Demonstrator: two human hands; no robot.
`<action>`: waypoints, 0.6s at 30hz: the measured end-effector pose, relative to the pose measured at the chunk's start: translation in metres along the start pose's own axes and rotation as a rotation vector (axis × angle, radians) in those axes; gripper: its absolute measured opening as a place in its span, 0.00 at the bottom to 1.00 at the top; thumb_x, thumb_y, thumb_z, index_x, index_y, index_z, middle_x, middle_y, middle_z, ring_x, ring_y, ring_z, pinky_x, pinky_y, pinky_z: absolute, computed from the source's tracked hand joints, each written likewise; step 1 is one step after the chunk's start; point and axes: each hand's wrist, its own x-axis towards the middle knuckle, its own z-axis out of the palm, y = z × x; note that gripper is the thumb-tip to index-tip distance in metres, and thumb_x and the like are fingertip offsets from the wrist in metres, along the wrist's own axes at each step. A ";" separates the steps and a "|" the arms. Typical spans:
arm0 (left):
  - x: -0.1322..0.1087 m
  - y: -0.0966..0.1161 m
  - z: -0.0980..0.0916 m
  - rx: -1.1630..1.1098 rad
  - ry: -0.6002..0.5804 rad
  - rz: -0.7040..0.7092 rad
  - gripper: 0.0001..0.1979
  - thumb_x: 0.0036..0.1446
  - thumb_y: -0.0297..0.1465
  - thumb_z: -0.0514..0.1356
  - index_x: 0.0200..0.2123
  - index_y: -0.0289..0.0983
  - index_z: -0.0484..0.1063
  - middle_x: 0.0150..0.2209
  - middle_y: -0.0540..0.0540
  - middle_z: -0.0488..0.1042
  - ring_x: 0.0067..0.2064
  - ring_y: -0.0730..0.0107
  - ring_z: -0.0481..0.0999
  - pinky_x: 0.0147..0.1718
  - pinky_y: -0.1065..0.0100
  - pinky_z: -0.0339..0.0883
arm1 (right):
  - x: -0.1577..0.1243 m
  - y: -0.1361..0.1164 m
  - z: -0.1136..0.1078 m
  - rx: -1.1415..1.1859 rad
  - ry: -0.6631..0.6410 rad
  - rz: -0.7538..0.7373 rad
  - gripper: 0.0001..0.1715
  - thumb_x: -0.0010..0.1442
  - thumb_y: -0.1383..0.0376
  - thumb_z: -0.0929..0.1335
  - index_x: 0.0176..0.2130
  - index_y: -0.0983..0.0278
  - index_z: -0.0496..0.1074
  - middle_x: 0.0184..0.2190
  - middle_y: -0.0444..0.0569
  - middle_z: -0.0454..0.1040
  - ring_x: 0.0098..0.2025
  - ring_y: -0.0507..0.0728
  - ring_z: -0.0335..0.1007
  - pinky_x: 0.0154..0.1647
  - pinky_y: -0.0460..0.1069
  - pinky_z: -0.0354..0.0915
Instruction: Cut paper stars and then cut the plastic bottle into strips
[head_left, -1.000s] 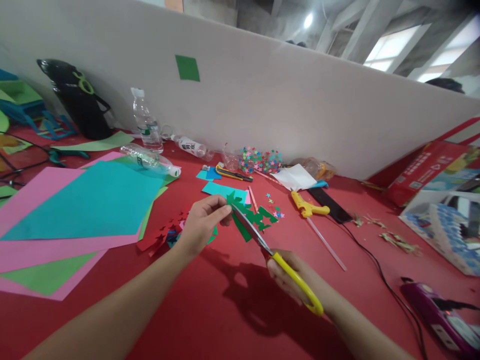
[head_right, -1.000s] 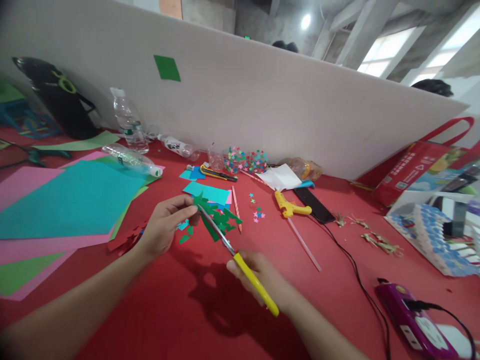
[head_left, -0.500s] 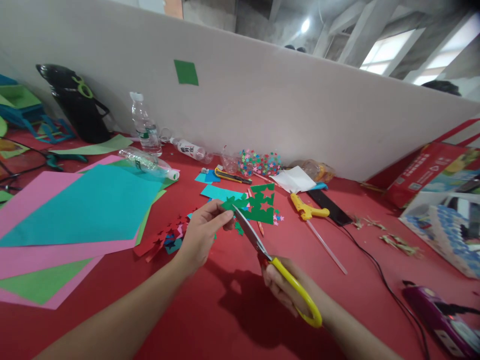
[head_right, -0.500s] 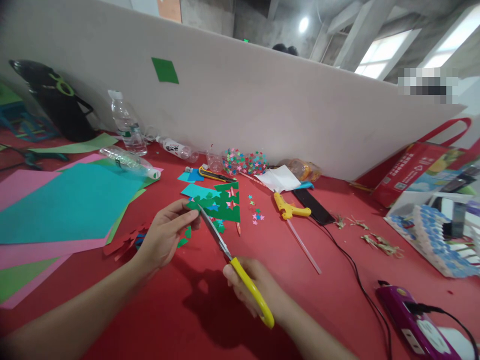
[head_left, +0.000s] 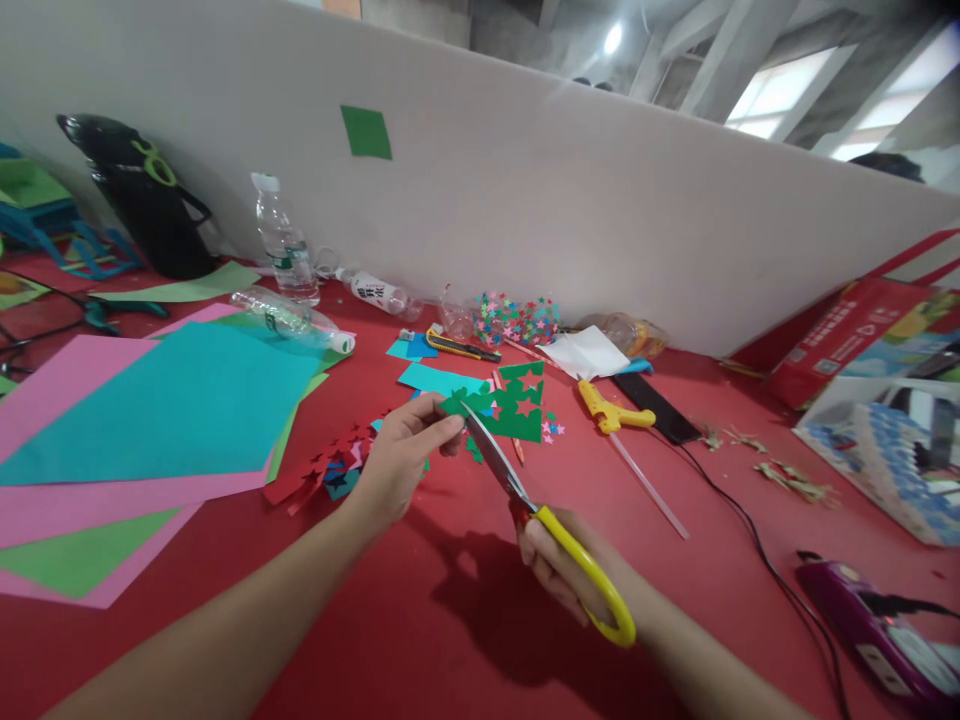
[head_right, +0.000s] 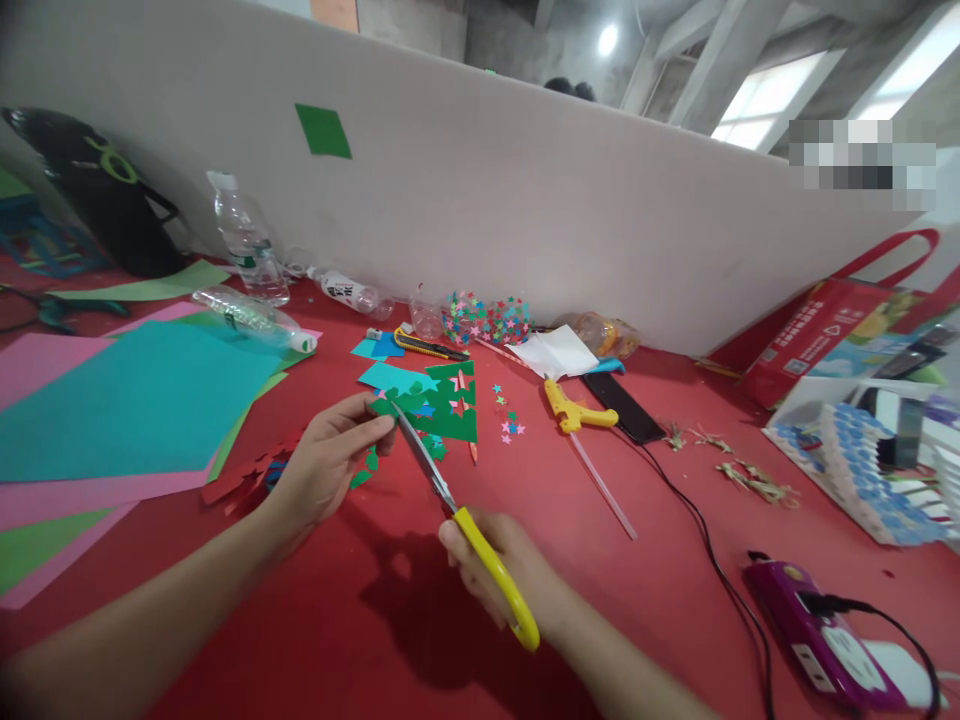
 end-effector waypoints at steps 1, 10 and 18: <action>0.000 0.000 0.000 0.001 -0.002 -0.001 0.05 0.52 0.31 0.64 0.27 0.37 0.72 0.21 0.53 0.70 0.25 0.75 0.66 0.28 0.69 0.58 | 0.000 0.000 0.002 0.002 0.007 0.001 0.35 0.52 0.32 0.61 0.25 0.60 0.59 0.10 0.31 0.52 0.09 0.44 0.44 0.07 0.40 0.44; 0.000 -0.002 0.002 -0.015 0.015 -0.019 0.05 0.51 0.32 0.64 0.27 0.37 0.72 0.22 0.53 0.69 0.25 0.75 0.66 0.28 0.70 0.58 | 0.000 0.008 0.004 0.001 0.030 0.008 0.35 0.54 0.32 0.62 0.26 0.60 0.59 0.11 0.32 0.53 0.09 0.44 0.45 0.07 0.40 0.44; -0.002 0.000 0.004 -0.011 0.001 -0.020 0.05 0.50 0.32 0.64 0.27 0.37 0.72 0.21 0.53 0.68 0.25 0.75 0.65 0.28 0.70 0.58 | 0.000 0.009 0.005 0.023 0.042 -0.003 0.37 0.52 0.30 0.61 0.27 0.60 0.58 0.12 0.31 0.52 0.10 0.44 0.43 0.07 0.39 0.44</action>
